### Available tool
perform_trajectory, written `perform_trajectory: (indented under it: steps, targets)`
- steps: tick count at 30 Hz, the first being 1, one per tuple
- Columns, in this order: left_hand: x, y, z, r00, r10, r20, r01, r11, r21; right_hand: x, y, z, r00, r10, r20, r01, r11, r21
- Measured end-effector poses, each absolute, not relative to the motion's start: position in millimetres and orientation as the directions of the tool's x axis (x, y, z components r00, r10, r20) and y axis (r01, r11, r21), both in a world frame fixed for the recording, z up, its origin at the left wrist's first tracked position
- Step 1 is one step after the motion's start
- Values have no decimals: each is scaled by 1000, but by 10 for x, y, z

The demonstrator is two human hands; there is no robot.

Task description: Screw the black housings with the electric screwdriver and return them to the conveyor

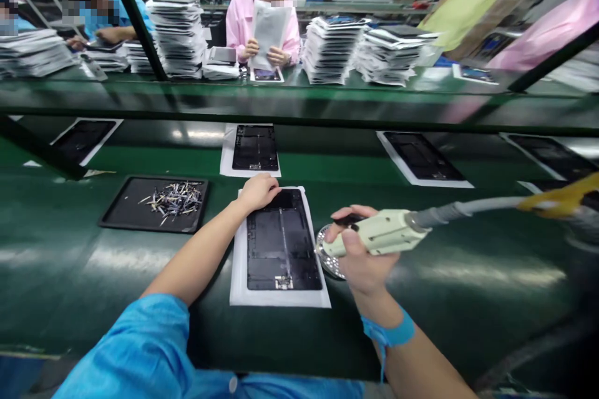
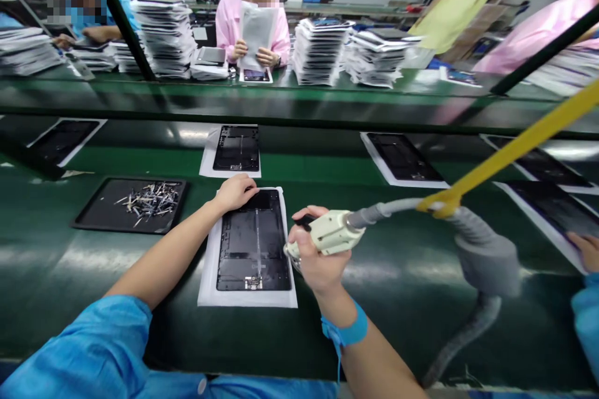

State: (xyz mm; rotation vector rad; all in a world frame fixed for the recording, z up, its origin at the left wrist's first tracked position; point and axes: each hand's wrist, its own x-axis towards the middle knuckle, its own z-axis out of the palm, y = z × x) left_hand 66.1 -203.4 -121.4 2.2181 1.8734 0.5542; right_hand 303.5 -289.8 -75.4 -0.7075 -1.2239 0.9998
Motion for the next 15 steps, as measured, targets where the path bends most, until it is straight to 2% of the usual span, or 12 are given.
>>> perform_trajectory:
  steps: [3,5,9,15]
  targets:
    - [664,-2029,-1249,138,976,170,912,-192,362,2945,-3175,-797,-274,896,349,-276,274,-921]
    - [666,-2029,-1263,141,974,177,913,-197,358,2907,-3288,-860,-393,851,350,-253,266,-930]
    - [674,-2035,-1270,156,970,188,912,-214,351,2869,-3335,-992,-428,816,389,-236,315,-919]
    - [679,-2041,-1282,154,970,186,913,-212,348,2821,-3315,-1028,-419,826,377,-233,304,-924]
